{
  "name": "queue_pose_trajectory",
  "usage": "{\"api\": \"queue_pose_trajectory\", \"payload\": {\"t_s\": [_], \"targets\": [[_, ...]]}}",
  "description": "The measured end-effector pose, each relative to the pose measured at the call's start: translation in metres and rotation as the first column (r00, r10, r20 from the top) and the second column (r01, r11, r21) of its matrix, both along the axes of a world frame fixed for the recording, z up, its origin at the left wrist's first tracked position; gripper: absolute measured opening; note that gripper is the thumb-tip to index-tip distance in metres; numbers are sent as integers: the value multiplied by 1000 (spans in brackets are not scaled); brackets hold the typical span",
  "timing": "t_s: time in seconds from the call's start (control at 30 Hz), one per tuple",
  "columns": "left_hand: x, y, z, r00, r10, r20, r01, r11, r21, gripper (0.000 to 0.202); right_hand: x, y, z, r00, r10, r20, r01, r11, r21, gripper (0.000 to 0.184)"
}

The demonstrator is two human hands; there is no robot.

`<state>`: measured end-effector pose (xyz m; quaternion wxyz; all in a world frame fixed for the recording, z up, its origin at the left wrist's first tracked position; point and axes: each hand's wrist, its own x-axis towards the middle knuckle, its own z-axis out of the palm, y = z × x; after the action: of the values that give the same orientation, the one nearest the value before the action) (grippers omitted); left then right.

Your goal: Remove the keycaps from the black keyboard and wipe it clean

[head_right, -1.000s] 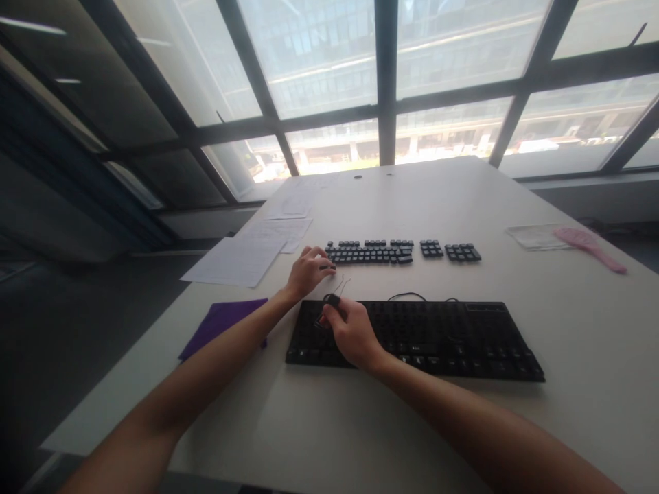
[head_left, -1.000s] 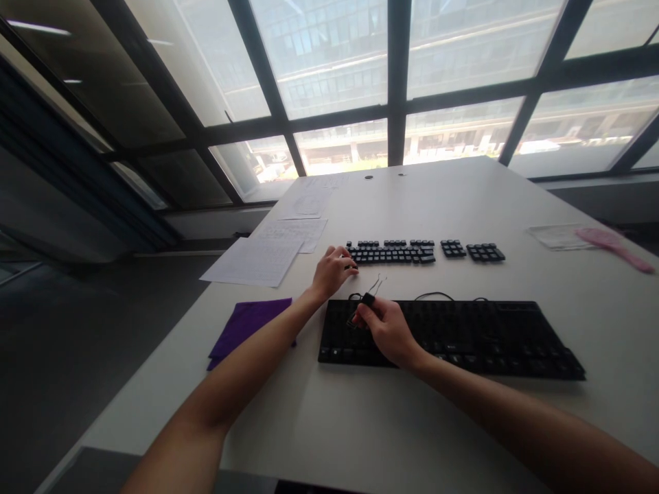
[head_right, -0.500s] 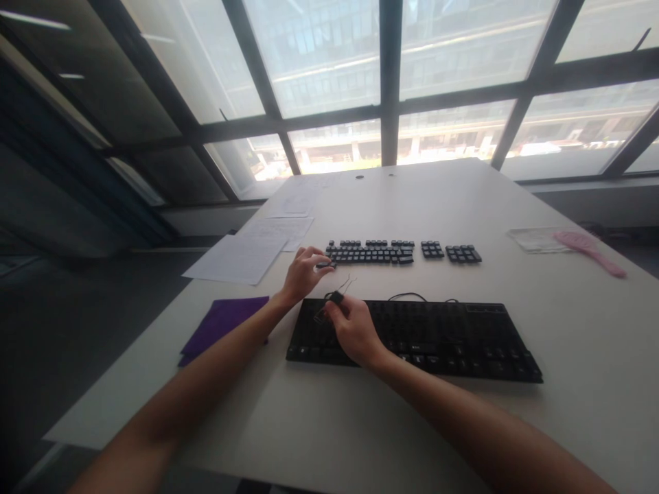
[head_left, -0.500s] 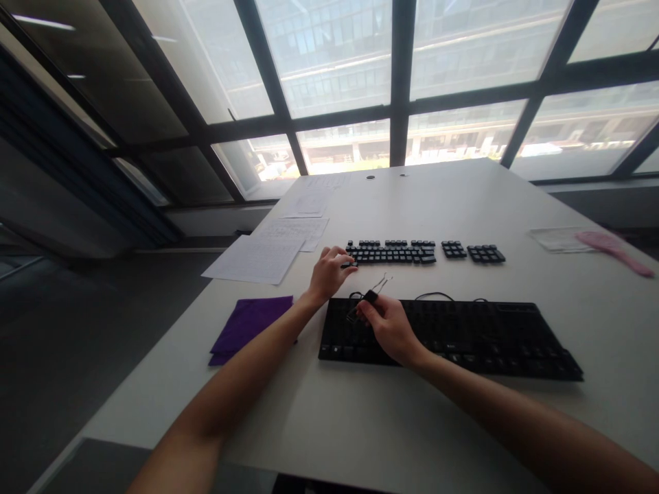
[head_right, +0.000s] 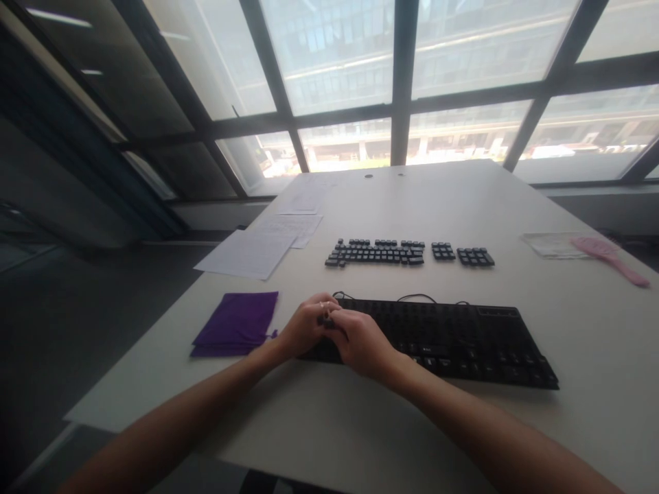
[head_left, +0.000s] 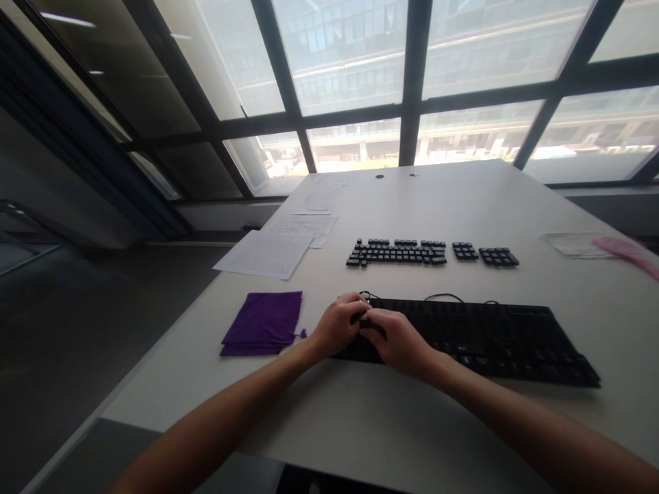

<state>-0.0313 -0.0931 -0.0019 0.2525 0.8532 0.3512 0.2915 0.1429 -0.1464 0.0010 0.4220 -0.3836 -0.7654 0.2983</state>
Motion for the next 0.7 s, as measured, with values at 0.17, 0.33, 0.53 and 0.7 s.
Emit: {"api": "queue_pose_trajectory", "payload": {"t_s": [0.17, 0.33, 0.53, 0.7], "targets": [[-8, 0, 14, 996, -91, 4, 91, 995, -43, 11, 0, -7, -3, 993, 47, 112, -62, 989, 135, 13], [-23, 0, 34, 931, -353, -94, 336, 929, -154, 10, 3, 1, -3, 991, -91, -97, 77, 987, -140, 13], [-16, -1, 25, 969, -238, -61, 228, 964, -137, 16, 5, 6, -3, 960, -181, -212, 127, 961, -246, 13], [-10, -7, 21, 995, -38, 91, 54, 983, -177, 23, 3, 5, -3, 910, -313, -274, 251, 938, -240, 17]]}}
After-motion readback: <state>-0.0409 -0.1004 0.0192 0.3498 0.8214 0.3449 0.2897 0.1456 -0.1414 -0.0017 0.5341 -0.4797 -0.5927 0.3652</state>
